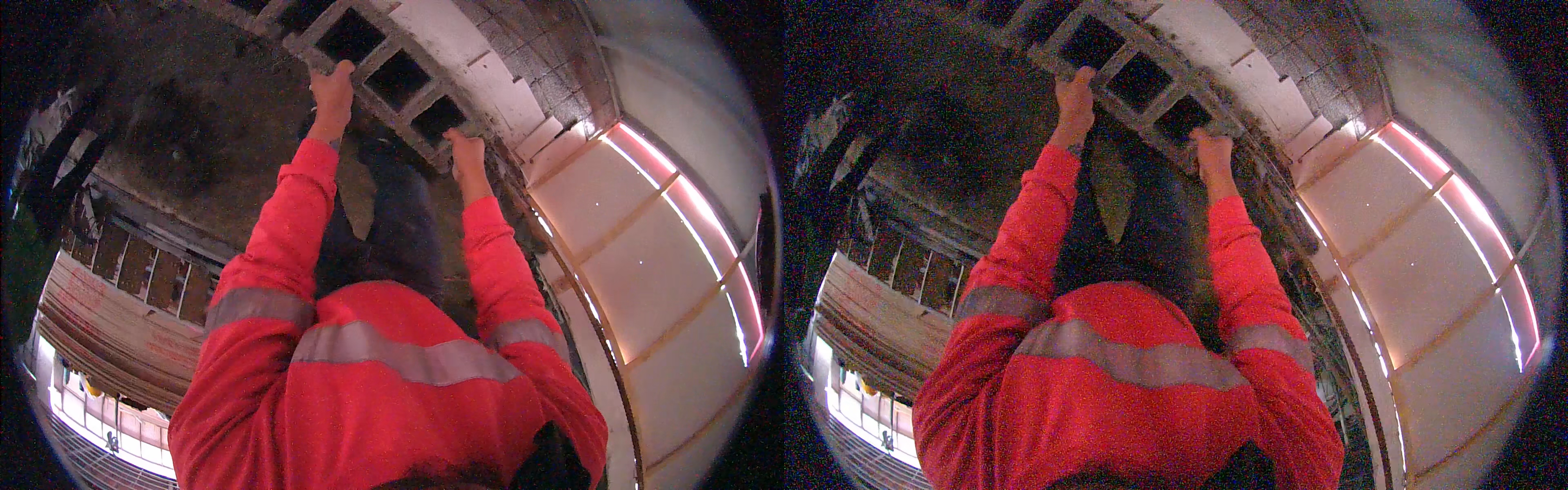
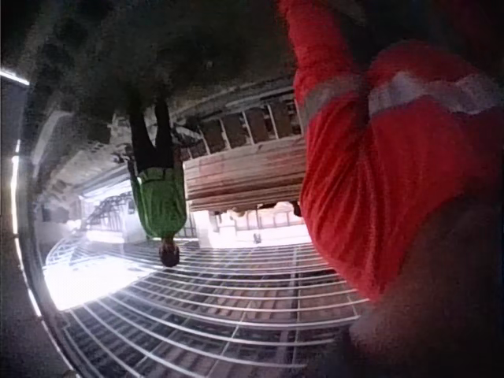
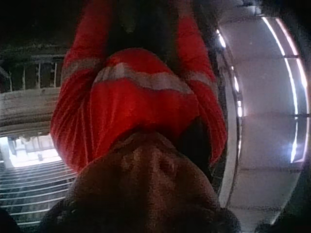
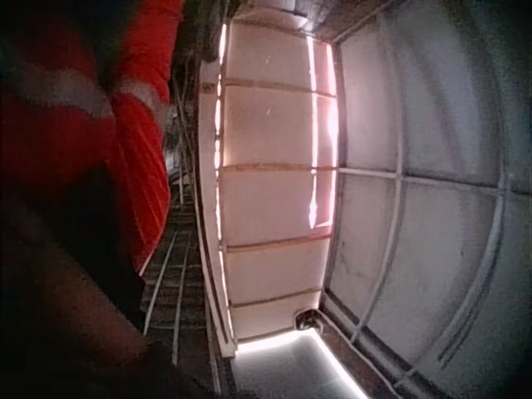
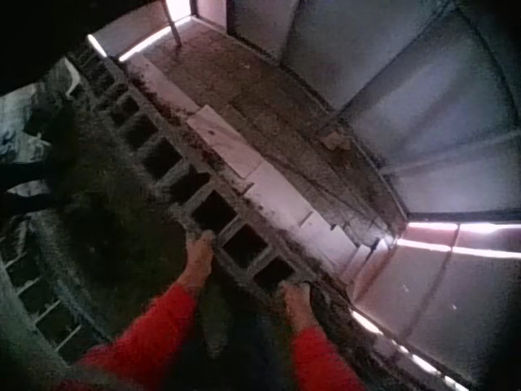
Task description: The person spreads mortar on the ground with a trowel, then picks up concrete blocks and places them onto a partially built wall. They repeatedly align and adjust the blocks by hand to fit them into the wall structure.
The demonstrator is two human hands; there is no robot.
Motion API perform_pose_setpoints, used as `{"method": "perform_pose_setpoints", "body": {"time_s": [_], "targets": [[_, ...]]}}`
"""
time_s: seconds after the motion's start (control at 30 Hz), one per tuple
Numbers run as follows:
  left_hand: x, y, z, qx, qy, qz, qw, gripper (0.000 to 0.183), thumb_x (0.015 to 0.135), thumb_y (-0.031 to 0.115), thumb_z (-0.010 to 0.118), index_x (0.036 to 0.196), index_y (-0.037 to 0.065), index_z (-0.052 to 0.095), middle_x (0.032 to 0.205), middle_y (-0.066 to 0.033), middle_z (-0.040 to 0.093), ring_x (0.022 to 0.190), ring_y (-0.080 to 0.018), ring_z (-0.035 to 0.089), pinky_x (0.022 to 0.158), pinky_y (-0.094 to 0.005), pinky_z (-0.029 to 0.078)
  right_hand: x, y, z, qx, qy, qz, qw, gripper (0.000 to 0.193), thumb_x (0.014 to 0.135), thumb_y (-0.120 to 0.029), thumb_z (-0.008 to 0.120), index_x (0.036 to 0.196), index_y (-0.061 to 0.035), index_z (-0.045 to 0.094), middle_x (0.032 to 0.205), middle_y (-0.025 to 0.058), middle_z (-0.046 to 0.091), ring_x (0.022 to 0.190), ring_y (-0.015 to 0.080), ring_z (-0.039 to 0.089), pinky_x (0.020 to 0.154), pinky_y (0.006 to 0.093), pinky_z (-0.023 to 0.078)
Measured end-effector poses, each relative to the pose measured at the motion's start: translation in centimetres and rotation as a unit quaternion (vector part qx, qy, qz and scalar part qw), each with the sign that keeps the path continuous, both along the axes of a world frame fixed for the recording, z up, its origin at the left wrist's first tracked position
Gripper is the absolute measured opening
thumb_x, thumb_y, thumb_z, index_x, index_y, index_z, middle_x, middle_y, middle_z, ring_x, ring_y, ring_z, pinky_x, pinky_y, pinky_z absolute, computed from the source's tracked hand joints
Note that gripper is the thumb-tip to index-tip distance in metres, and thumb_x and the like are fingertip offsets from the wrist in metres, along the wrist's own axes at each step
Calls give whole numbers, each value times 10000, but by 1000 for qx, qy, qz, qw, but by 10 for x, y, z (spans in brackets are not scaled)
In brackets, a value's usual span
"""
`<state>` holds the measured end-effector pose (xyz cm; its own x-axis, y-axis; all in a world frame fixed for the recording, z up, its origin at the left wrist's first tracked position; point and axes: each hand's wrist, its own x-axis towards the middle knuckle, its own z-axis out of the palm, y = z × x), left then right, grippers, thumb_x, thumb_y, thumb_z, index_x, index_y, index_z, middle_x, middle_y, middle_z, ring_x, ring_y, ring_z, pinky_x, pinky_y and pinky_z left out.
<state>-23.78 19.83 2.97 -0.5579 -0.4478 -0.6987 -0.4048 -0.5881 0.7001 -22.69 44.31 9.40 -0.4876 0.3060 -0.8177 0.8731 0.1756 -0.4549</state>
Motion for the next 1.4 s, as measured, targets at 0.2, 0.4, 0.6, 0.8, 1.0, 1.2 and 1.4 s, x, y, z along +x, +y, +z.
{"method": "perform_pose_setpoints", "body": {"time_s": [0.2, 0.4, 0.6, 0.8, 1.0, 1.2, 1.4], "targets": [[-4, 10, -7, -49, 82, 37, 995, 535, 686, 68, 639, 1170, 48, 412, 889, -17, 495, 756, -136, 460, 652, -288, 408, 2, 13, -10, 6, -6, 22, 1000, 178, 677, -137, 685, 688, 0, 571, 641, 49, 545, 508, 176, 495, 453, 356, 375], [3, -6, -25, -77, 62, 12, 995, 644, 684, 79, 653, 1257, 6, 368, 1025, -69, 528, 880, -183, 493, 781, -305, 417, 2, 3, -8, -19, -4, 29, 999, 242, 677, -178, 699, 725, 13, 557, 647, 34, 512, 524, 154, 453, 479, 342, 360], [-3, -7, -14, -63, 91, 25, 994, 642, 718, 100, 663, 1287, 21, 378, 1142, -66, 516, 1006, -193, 489, 850, -336, 413, 9, 10, -21, -42, 126, -15, 991, 500, 694, -298, 772, 1017, 32, 579, 911, 65, 597, 767, 164, 531, 682, 316, 432], [-14, -25, 8, -95, 120, -64, 986, 519, 719, 105, 659, 1197, 39, 469, 1026, -59, 569, 865, -184, 556, 717, -321, 466, 13, 22, -24, -44, 149, 51, 987, 529, 686, -260, 790, 1066, 30, 564, 961, 58, 601, 819, 159, 538, 731, 317, 437], [-26, -30, 11, -39, 5, -49, 998, 240, 730, 132, 608, 962, 81, 579, 825, -13, 573, 625, -170, 561, 538, -327, 470, 21, 19, -36, -56, 114, 23, 992, 396, 707, -164, 692, 1032, 9, 544, 826, 57, 600, 681, 144, 538, 630, 330, 452], [-29, -29, 27, -41, -119, -96, 987, 180, 729, 158, 608, 886, 72, 589, 787, 0, 574, 608, -164, 539, 519, -313, 429, 29, 26, -49, -64, 114, -5, 991, 404, 707, -91, 640, 1075, 4, 506, 775, 31, 582, 624, 140, 518, 568, 323, 445], [-32, -29, 8, -30, -131, -15, 991, 197, 734, 113, 605, 917, 45, 576, 815, -11, 568, 695, -172, 548, 576, -328, 440, 24, 22, -44, -74, 147, -6, 986, 424, 712, -81, 630, 1105, 9, 497, 894, 42, 592, 768, 153, 535, 721, 305, 449]]}}
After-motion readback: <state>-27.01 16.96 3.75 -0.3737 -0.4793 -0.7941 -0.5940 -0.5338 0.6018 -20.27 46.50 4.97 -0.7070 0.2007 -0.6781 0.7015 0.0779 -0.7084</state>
